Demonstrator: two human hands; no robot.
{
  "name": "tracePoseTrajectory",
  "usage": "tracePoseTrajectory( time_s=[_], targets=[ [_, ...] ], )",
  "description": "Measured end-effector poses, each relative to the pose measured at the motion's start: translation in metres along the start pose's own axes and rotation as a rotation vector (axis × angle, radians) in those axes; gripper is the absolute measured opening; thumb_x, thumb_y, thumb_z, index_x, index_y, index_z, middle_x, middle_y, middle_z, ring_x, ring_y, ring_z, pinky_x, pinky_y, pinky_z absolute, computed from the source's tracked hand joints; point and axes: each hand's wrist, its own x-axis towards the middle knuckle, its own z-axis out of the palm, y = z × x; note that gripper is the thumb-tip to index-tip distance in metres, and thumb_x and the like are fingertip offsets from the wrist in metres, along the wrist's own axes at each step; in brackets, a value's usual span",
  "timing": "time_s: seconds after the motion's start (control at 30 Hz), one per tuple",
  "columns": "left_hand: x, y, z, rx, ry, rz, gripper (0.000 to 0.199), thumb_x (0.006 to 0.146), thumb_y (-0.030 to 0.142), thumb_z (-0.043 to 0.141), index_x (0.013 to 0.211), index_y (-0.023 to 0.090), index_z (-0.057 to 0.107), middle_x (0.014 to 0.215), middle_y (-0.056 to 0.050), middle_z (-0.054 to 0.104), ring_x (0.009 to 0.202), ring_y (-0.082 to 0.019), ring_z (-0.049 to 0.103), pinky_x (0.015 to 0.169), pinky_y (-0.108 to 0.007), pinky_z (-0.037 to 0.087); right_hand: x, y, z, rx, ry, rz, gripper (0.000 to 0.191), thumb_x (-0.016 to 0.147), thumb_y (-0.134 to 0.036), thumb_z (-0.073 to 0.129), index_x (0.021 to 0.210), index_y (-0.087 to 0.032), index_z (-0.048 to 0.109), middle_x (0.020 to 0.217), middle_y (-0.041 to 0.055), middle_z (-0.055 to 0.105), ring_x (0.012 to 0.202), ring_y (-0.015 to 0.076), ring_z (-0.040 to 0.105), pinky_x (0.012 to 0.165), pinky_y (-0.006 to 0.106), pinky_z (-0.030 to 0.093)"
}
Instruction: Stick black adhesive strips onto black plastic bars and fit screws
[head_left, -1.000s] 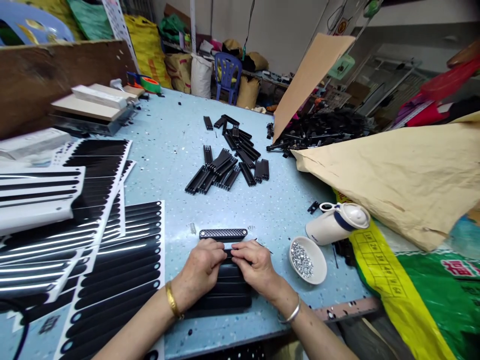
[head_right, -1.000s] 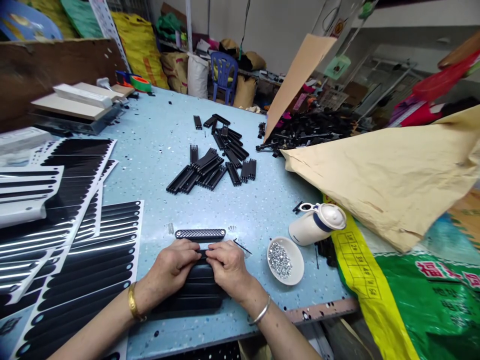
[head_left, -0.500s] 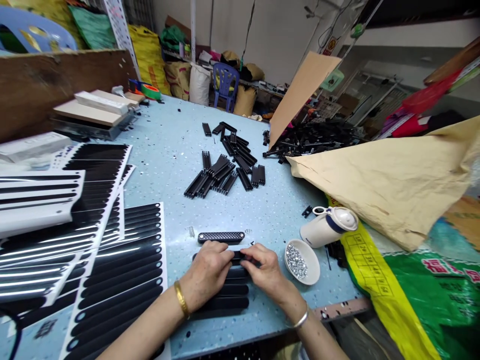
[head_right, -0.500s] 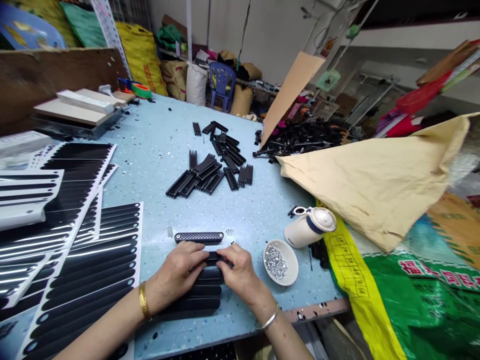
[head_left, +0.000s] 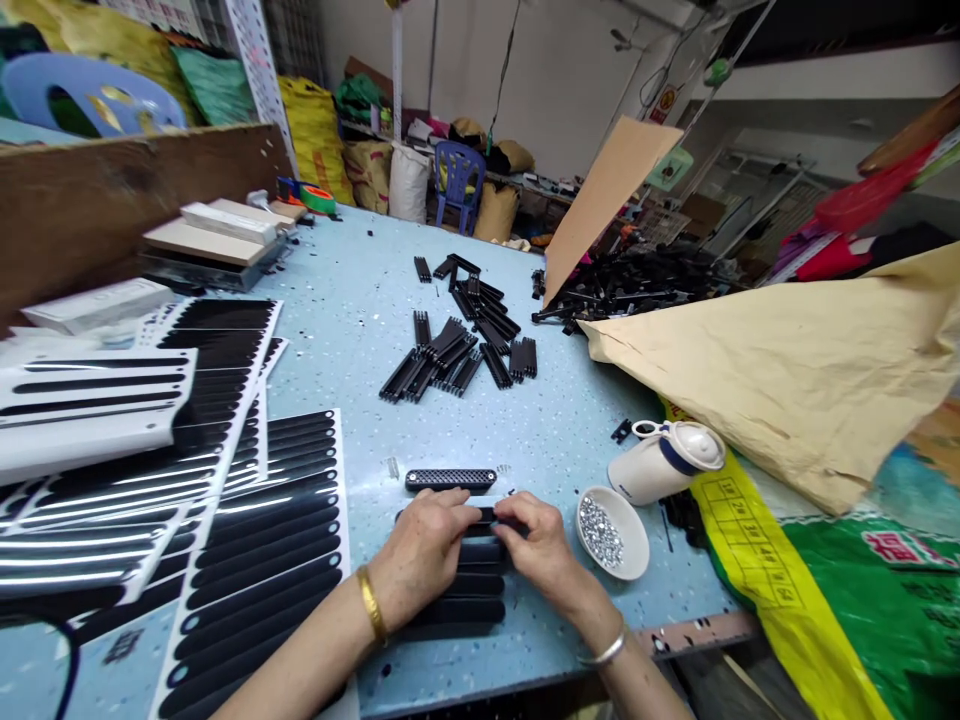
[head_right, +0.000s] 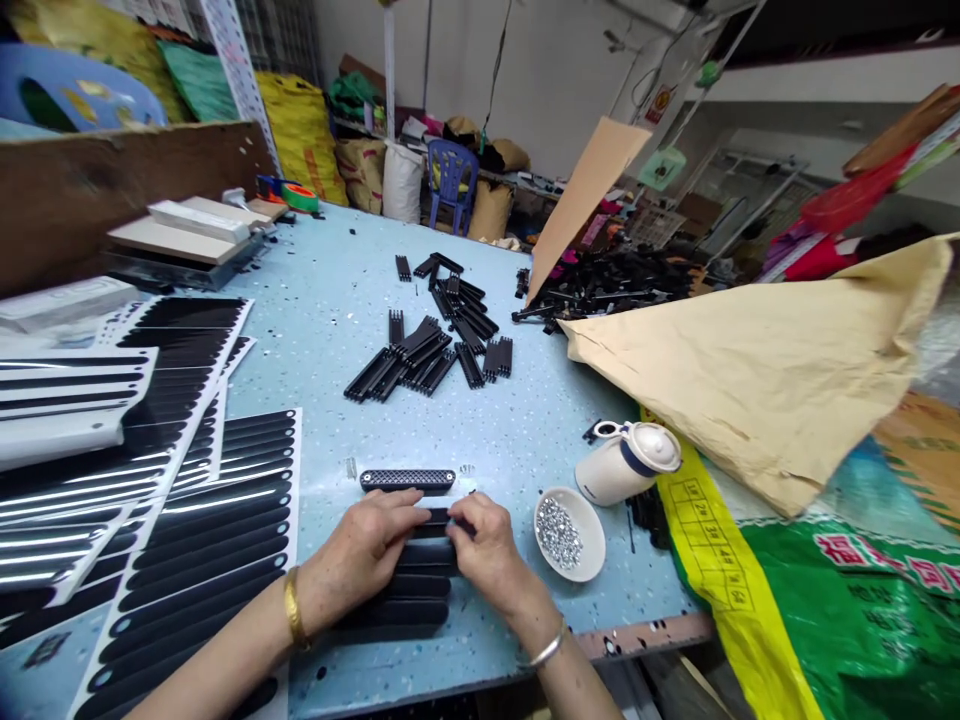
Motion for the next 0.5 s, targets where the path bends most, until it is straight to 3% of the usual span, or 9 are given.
tracePoseTrajectory(
  time_s=[0.13,0.2,0.27,0.37,0.5],
  targets=[
    [-0.048,-0.003,-0.051,0.015,0.299,0.023,0.028,0.087,0.015,0.053,0.111,0.022,0.066,0.106,-0.008,0.073,0.094,-0.022,0.069,0.084,-0.033,0.052,-0.006,-0.030,-0.008,-0.112,0.064,-0.096,0.023,0.082,-0.007,0.052,0.091,-0.020,0.069,0.083,0.0072,0.070,0.077,0.0212,0.067,0.067,0.032,0.056],
    [-0.086,-0.008,-0.075,0.059,0.407,-0.087,0.020,0.085,0.021,0.061,0.104,0.022,0.067,0.091,-0.004,0.074,0.080,-0.018,0.069,0.075,-0.026,0.052,-0.014,-0.052,0.008,-0.082,0.055,-0.246,0.028,0.084,-0.005,0.049,0.099,-0.020,0.067,0.090,0.0097,0.070,0.084,0.0222,0.068,0.073,0.034,0.057],
    [-0.130,-0.010,-0.089,0.095,0.432,-0.243,0.007,0.084,0.025,0.062,0.081,0.021,0.066,0.066,0.001,0.067,0.057,-0.013,0.061,0.057,-0.021,0.047,-0.026,-0.078,0.037,-0.015,-0.050,-0.450,0.032,0.083,-0.004,0.050,0.107,-0.019,0.064,0.096,0.0113,0.071,0.088,0.0233,0.068,0.075,0.035,0.057],
    [-0.197,-0.008,-0.090,0.078,0.434,-0.502,0.036,0.086,0.030,0.057,0.052,0.019,0.051,0.046,0.005,0.045,0.041,-0.010,0.044,0.043,-0.020,0.035,-0.046,-0.112,0.089,0.011,-0.218,-0.614,0.030,0.081,-0.017,0.060,0.111,-0.016,0.063,0.106,0.0155,0.070,0.101,0.0327,0.064,0.082,0.046,0.056],
    [-0.260,0.001,-0.068,-0.142,0.494,-0.860,0.042,0.086,0.037,0.056,0.049,0.018,0.049,0.047,0.004,0.044,0.045,-0.011,0.043,0.045,-0.020,0.033,-0.070,-0.132,0.134,-0.145,-0.397,-0.536,0.046,0.079,-0.034,0.068,0.118,-0.011,0.061,0.126,0.0207,0.062,0.118,0.0441,0.053,0.091,0.060,0.047]
  ],
)
